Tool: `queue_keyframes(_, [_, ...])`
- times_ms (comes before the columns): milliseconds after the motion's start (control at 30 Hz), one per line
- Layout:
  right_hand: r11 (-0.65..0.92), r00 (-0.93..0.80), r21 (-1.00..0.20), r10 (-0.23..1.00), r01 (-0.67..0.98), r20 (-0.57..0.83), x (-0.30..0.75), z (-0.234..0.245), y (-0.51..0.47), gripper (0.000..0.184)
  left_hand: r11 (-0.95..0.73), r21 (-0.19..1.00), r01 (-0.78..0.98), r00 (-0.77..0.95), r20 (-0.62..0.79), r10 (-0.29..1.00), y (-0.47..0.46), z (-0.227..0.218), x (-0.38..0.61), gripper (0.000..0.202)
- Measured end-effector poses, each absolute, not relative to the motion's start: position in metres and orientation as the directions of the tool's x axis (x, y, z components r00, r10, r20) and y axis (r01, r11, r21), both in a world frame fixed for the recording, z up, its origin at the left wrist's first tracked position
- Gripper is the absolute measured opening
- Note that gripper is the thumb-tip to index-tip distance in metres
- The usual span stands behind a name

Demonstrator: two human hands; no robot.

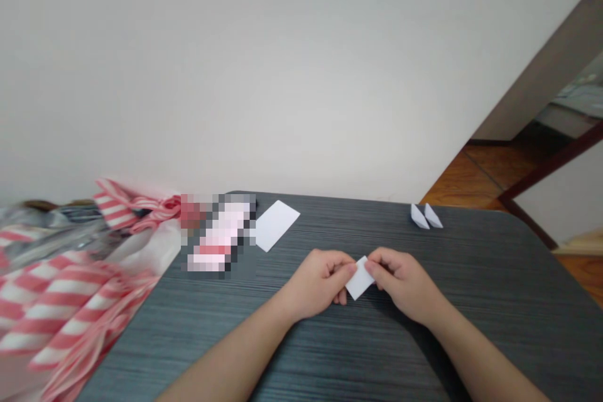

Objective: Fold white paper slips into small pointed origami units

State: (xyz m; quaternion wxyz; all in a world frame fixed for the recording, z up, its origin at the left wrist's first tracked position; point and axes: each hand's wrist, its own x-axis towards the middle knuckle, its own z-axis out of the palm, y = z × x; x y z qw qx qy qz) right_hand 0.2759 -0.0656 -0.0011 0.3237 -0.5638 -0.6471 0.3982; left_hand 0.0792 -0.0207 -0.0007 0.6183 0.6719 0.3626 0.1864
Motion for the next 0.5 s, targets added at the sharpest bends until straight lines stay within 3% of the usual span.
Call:
queue_keyframes(133, [0.066,-0.12,-0.936,0.992,0.346,0.025,0.274,-0.01,-0.068,0.004,0.08,0.97,0.228,0.637,-0.211,0.741,-0.02,0.0,0.08,0.035])
queue_keyframes(300, [0.249,-0.258,-0.917,0.951,0.312,0.17,0.274,-0.016,-0.072,0.018,0.159,0.973,0.166,0.62,-0.228,0.75,-0.019,-0.001,0.082,0.035])
queue_keyframes(500, [0.333,-0.317,-0.871,0.922,0.361,0.221,0.273,-0.012,-0.072,0.016,0.167,0.973,0.16,0.617,-0.231,0.752,-0.019,0.0,0.082,0.035])
